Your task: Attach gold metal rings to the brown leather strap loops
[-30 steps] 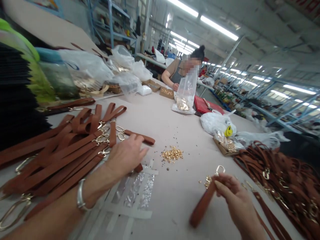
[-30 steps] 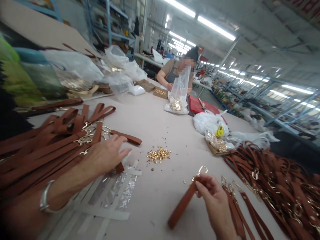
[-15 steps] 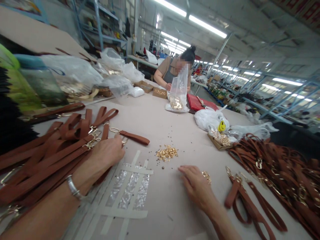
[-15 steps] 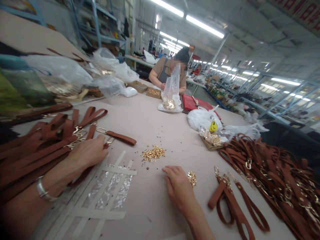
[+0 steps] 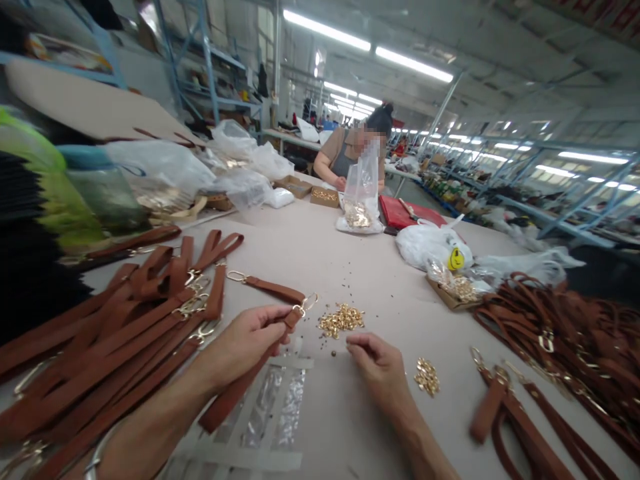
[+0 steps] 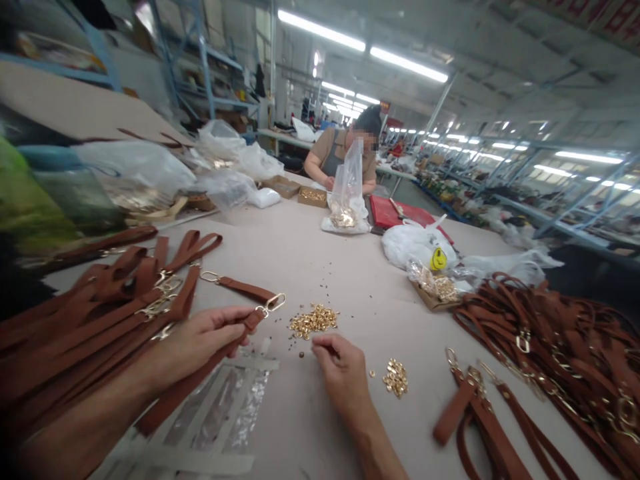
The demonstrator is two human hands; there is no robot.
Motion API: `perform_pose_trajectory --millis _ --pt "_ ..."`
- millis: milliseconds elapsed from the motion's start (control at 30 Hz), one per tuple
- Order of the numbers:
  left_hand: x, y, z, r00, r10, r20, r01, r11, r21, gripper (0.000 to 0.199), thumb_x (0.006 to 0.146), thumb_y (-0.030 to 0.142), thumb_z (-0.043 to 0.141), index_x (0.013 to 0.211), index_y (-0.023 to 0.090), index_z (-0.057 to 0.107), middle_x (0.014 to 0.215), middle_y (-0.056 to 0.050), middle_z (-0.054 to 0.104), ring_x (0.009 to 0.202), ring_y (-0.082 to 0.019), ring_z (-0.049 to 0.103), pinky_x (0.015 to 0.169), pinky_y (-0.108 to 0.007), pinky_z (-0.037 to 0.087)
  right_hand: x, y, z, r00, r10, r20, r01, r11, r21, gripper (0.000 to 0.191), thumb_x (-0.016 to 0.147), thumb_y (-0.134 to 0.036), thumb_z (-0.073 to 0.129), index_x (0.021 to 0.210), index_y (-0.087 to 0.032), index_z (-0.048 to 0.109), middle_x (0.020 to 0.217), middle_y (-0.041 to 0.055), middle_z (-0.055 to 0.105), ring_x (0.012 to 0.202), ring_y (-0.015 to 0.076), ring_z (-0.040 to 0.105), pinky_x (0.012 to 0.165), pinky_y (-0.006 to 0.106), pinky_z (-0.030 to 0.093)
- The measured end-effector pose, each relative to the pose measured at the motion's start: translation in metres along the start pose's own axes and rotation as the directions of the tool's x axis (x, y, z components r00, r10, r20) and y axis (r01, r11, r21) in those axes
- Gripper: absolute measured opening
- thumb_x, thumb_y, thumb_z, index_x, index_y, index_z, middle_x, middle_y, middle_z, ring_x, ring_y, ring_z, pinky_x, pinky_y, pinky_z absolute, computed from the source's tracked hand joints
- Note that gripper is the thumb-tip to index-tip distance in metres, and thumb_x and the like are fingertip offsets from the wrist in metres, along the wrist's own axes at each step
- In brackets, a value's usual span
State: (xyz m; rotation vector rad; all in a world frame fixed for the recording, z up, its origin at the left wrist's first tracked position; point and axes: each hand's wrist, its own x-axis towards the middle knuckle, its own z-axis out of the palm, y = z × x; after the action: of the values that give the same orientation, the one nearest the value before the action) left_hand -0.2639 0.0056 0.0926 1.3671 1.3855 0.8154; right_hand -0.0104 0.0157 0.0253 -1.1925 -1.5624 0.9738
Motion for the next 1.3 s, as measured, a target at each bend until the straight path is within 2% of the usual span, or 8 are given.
perform_pose_trajectory --millis 100,233,333,633,800,967,1133,1300 --pt "0.012 0.000 0.028 0.993 -0.005 0.121 0.034 0.970 -0.239 0.028 0.077 0.027 0.059 0.101 0.015 0.067 0.079 0.001 0.063 0.065 -0.013 0.054 0.060 -0.023 0.040 0.001 -0.007 0.001 0.998 0.069 0.011 -0.070 0.990 0.124 0.018 0.083 -0.037 0.067 0.086 -0.019 0.068 0.074 0.0016 0.071 0.067 0.0165 0.066 0.067 0.030 0.054" --pt "0.024 0.000 0.056 0.967 0.029 0.253 0.039 0.965 -0.260 0.020 0.081 0.027 0.057 0.093 0.017 0.069 0.086 -0.001 0.068 0.074 -0.015 0.057 0.066 -0.024 0.041 -0.002 -0.010 0.001 0.983 0.172 0.065 -0.183 0.890 0.418 0.024 0.073 -0.037 0.079 0.082 -0.019 0.067 0.070 0.0005 0.072 0.061 0.0140 0.067 0.064 0.027 0.053" --pt "0.025 0.004 0.068 0.958 0.082 0.273 -0.023 0.977 -0.214 0.019 0.084 0.028 0.055 0.091 0.019 0.070 0.087 0.000 0.069 0.082 -0.016 0.059 0.075 -0.025 0.042 -0.003 -0.011 0.001 0.974 0.198 0.108 -0.225 0.850 0.477 0.022 0.070 -0.036 0.082 0.078 -0.018 0.071 0.068 0.0009 0.073 0.059 0.0131 0.066 0.062 0.025 0.053" --pt "0.021 0.004 0.082 0.964 0.112 0.240 -0.092 0.991 -0.094 0.031 0.088 0.026 0.050 0.111 0.023 0.071 0.088 0.002 0.073 0.079 -0.017 0.062 0.077 -0.026 0.048 0.003 -0.006 0.002 0.960 0.257 0.111 -0.280 0.867 0.413 0.013 0.068 -0.029 0.081 0.074 -0.018 0.077 0.061 -0.0016 0.069 0.054 0.0095 0.057 0.056 0.022 0.046" --pt "0.020 -0.001 0.080 0.951 0.214 0.224 -0.215 0.976 -0.021 0.033 0.091 0.024 0.049 0.116 0.026 0.070 0.102 0.003 0.074 0.099 -0.018 0.063 0.090 -0.026 0.045 0.001 -0.007 0.005 0.971 0.229 0.075 -0.239 0.883 0.404 0.013 0.067 -0.026 0.080 0.071 -0.018 0.070 0.071 -0.0013 0.070 0.066 0.0116 0.062 0.064 0.023 0.048" --pt "0.017 -0.010 0.080 0.955 0.162 0.248 -0.183 0.981 0.064 0.038 0.092 0.033 0.047 0.124 0.024 0.066 0.080 0.002 0.070 0.068 -0.015 0.059 0.064 -0.024 0.047 -0.002 -0.004 0.014 0.973 0.222 0.054 -0.219 0.836 0.504 0.029 0.068 -0.025 0.079 0.073 -0.022 0.051 0.066 -0.0058 0.066 0.060 0.0115 0.062 0.061 0.024 0.049" --pt "0.015 -0.012 0.079 0.974 -0.016 0.226 0.025 0.999 -0.039 0.049 0.091 0.044 0.049 0.132 0.020 0.059 0.067 0.002 0.061 0.053 -0.013 0.047 0.049 -0.023 0.036 0.002 -0.007 0.008 0.981 0.182 0.062 -0.192 0.911 0.364 0.026 0.073 -0.029 0.077 0.079 -0.021 0.053 0.068 -0.0050 0.064 0.063 0.0113 0.060 0.062 0.024 0.046" --pt "0.014 -0.008 0.073 0.980 -0.003 0.199 0.035 0.986 -0.160 0.038 0.090 0.048 0.051 0.101 0.019 0.073 0.084 -0.003 0.067 0.070 -0.017 0.053 0.061 -0.025 0.041 0.005 -0.016 -0.039 0.983 0.181 -0.019 -0.182 0.983 -0.040 0.025 0.077 -0.034 0.072 0.093 -0.020 0.059 0.074 -0.0031 0.064 0.064 0.0117 0.058 0.061 0.023 0.046"
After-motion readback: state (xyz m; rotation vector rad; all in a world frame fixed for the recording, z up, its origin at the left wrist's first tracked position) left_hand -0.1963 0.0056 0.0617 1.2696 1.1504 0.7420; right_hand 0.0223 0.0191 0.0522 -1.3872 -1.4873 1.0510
